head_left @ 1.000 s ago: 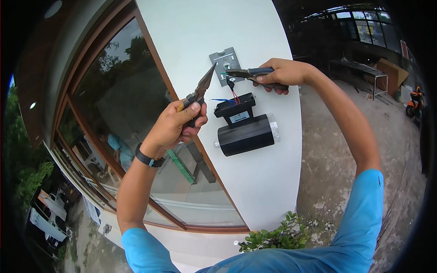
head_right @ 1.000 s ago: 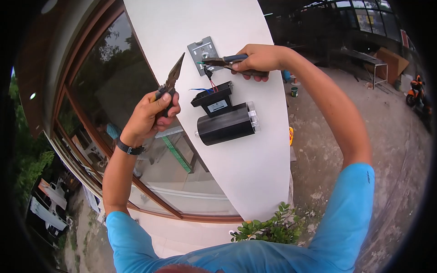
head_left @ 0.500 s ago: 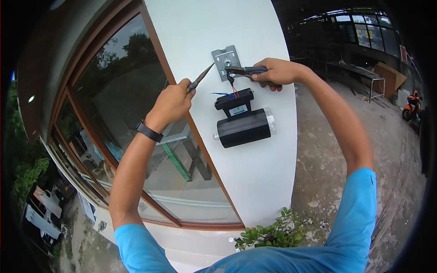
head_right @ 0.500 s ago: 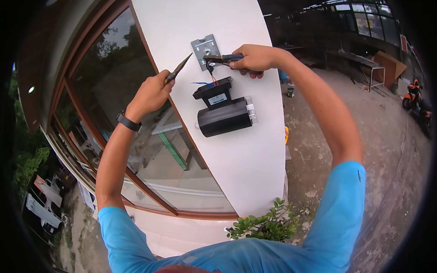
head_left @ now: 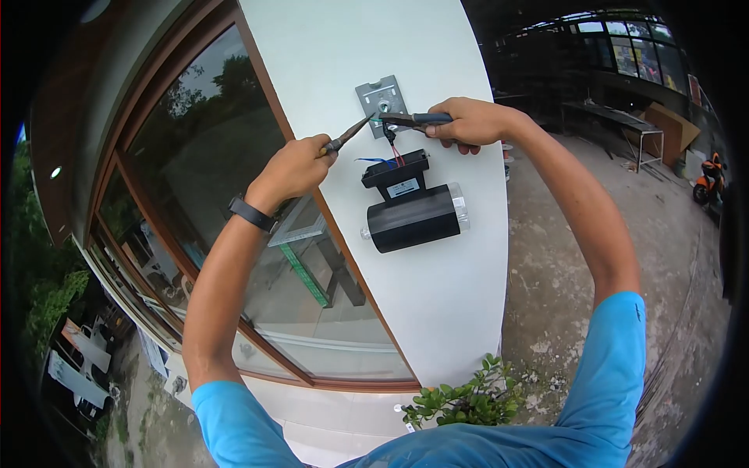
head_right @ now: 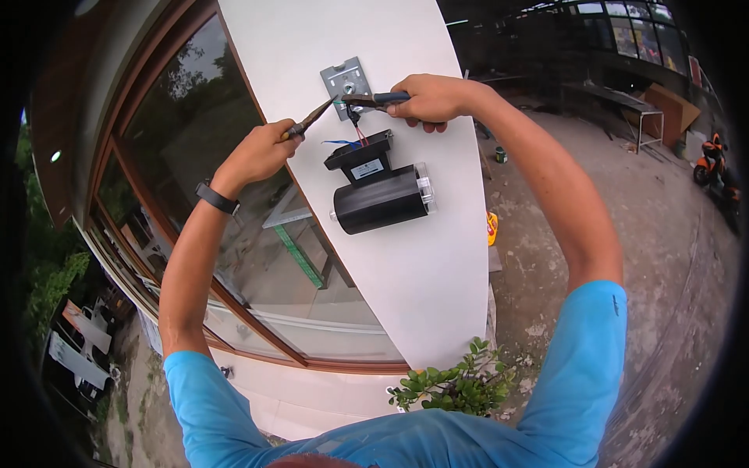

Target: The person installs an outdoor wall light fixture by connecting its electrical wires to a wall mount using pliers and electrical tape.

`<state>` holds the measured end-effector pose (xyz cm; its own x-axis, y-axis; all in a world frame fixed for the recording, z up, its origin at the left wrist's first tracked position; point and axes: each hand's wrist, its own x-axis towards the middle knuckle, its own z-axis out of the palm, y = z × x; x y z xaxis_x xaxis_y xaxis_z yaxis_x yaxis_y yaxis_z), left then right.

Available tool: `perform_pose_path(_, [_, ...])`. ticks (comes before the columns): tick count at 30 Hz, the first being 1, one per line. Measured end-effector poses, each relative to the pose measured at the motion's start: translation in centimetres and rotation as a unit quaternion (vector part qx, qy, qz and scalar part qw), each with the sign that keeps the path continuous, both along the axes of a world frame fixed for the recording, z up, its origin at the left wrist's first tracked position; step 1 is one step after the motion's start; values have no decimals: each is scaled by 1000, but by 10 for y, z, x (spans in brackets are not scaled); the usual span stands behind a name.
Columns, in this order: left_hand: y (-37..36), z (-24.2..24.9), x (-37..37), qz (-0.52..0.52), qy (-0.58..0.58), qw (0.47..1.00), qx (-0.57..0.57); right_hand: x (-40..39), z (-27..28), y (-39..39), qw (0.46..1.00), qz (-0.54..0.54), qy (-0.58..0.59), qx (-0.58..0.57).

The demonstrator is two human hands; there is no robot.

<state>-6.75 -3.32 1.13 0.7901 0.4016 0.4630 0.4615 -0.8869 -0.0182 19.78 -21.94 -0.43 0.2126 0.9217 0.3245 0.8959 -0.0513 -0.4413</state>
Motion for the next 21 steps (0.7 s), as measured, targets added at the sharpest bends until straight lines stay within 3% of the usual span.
perform_pose_path(6, [-26,-12,-6,69,-19,986,152,-1,0,-1,1000,1,2,0])
perform_pose_path(9, [-11,-10,-16,40,-80,990,112,-8,0,-3,1000,-25,-5,7])
perform_pose_path(12, [7,-8,-16,15,-18,997,70,-6,-1,-1,1000,-10,3,16])
perform_pose_path(21, [-12,-9,3,43,-12,992,121,-5,3,-3,1000,-10,0,-6])
